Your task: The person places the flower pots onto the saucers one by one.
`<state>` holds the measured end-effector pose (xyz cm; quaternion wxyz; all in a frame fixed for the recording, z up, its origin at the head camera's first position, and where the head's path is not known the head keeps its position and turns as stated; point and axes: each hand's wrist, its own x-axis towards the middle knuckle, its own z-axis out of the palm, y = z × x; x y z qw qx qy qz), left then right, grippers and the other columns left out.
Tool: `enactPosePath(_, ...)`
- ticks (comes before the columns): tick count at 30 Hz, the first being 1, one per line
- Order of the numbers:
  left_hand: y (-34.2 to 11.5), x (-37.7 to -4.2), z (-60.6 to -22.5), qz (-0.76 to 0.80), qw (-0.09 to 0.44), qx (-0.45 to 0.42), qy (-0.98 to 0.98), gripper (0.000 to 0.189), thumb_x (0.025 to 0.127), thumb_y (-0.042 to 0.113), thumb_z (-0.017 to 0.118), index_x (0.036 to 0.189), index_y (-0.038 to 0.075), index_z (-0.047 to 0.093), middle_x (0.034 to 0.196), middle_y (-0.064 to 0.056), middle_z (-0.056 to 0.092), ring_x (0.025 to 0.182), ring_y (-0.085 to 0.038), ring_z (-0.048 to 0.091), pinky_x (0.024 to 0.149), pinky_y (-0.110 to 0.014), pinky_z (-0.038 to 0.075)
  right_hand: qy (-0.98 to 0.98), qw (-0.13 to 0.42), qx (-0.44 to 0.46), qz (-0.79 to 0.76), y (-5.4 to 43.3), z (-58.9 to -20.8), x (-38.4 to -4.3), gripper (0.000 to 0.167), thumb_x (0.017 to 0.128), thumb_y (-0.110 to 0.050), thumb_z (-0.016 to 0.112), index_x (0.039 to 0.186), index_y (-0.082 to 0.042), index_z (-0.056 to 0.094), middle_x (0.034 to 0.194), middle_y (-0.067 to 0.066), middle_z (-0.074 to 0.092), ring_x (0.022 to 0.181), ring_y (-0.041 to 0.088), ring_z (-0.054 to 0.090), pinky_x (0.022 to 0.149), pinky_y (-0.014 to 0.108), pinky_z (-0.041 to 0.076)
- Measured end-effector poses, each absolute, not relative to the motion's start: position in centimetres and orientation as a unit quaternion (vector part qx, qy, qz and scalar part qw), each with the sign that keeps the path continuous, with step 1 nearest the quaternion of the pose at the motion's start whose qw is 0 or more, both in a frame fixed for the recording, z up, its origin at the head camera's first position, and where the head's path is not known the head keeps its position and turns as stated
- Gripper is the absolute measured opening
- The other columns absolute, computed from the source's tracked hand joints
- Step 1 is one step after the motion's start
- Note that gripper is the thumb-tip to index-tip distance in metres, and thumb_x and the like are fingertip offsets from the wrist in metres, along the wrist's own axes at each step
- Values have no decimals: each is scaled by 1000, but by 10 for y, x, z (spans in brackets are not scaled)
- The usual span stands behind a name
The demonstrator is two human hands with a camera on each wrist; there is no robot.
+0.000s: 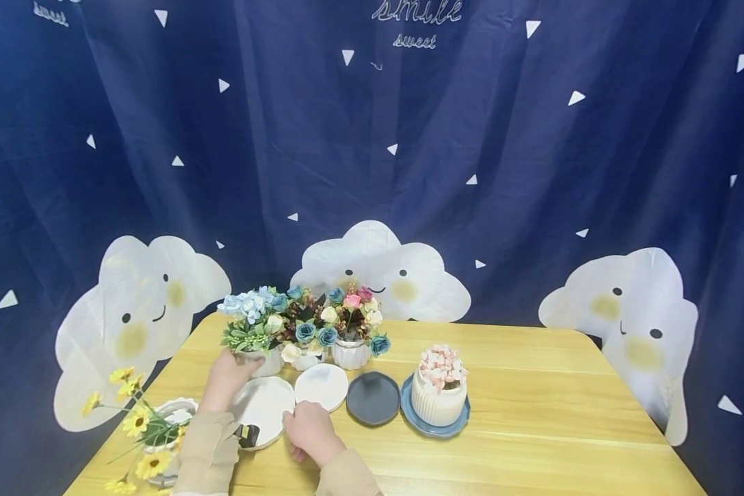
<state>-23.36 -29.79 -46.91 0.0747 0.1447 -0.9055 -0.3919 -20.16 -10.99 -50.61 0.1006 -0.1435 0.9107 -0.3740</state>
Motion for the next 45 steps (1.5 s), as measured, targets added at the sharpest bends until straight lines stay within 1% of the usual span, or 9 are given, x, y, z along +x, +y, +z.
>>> enactPosePath(5, -299, -239, -469, -390, 85, 133, -907, 61, 88, 29, 69, 128, -11, 45, 122, -38, 57, 114, -53, 54, 98, -61, 45, 907, 105, -140, -382, -110, -507, -202, 46, 94, -25, 53, 51, -9, 54, 37, 4, 55, 29, 14, 54, 38, 20, 46)
enactPosePath(14, -299, -245, -465, -398, 99, 135, -902, 71, 84, 26, 71, 136, -12, 39, 130, -39, 50, 117, -52, 52, 103, -61, 42, 902, 104, -142, -395, -109, -507, -203, 45, 94, -24, 54, 52, -8, 54, 37, 4, 55, 29, 15, 54, 34, 21, 46)
enactPosePath(23, -298, -254, -473, -416, 125, 145, -889, 65, 80, 18, 71, 131, -12, 44, 127, -38, 53, 118, -51, 52, 104, -59, 43, 901, 106, -143, -395, -109, -512, -205, 45, 94, -24, 54, 52, -8, 54, 36, 3, 54, 28, 14, 53, 33, 20, 44)
enactPosePath(26, -299, -258, -475, -413, 141, 137, -889, 65, 80, 20, 73, 131, -10, 47, 127, -37, 55, 119, -51, 53, 105, -59, 42, 903, 104, -144, -392, -110, -514, -206, 45, 94, -25, 54, 52, -9, 54, 36, 3, 54, 28, 15, 54, 34, 19, 45)
enactPosePath(32, -300, -262, -477, -404, 160, 128, -892, 70, 81, 25, 76, 135, -8, 45, 131, -35, 53, 123, -49, 50, 108, -58, 40, 900, 105, -143, -397, -110, -515, -207, 44, 93, -25, 54, 52, -9, 54, 36, 2, 53, 27, 14, 52, 32, 21, 44)
enactPosePath(38, -299, -263, -477, -397, 162, 139, -892, 71, 81, 30, 76, 134, -7, 46, 131, -33, 53, 122, -49, 52, 106, -58, 42, 901, 104, -143, -397, -110, -513, -207, 44, 94, -25, 55, 53, -9, 54, 36, 2, 53, 27, 14, 52, 33, 20, 44)
enactPosePath(41, -301, -263, -478, -391, 165, 143, -894, 68, 81, 28, 75, 132, -7, 48, 128, -33, 55, 119, -48, 54, 103, -58, 44, 900, 108, -138, -400, -110, -513, -207, 43, 94, -25, 55, 54, -9, 54, 36, 2, 53, 28, 14, 53, 33, 21, 45)
enactPosePath(43, -302, -263, -479, -390, 164, 149, -894, 65, 80, 25, 74, 130, -8, 49, 126, -33, 57, 115, -47, 56, 101, -57, 46, 899, 109, -136, -401, -111, -513, -207, 43, 94, -25, 55, 54, -9, 54, 36, 2, 53, 28, 14, 53, 33, 21, 45)
enactPosePath(45, -303, -262, -480, -393, 161, 156, -892, 63, 79, 23, 73, 129, -8, 50, 122, -33, 59, 105, -44, 61, 94, -54, 50, 898, 112, -134, -403, -111, -512, -206, 43, 94, -25, 55, 55, -9, 54, 36, 2, 53, 28, 14, 53, 32, 22, 44)
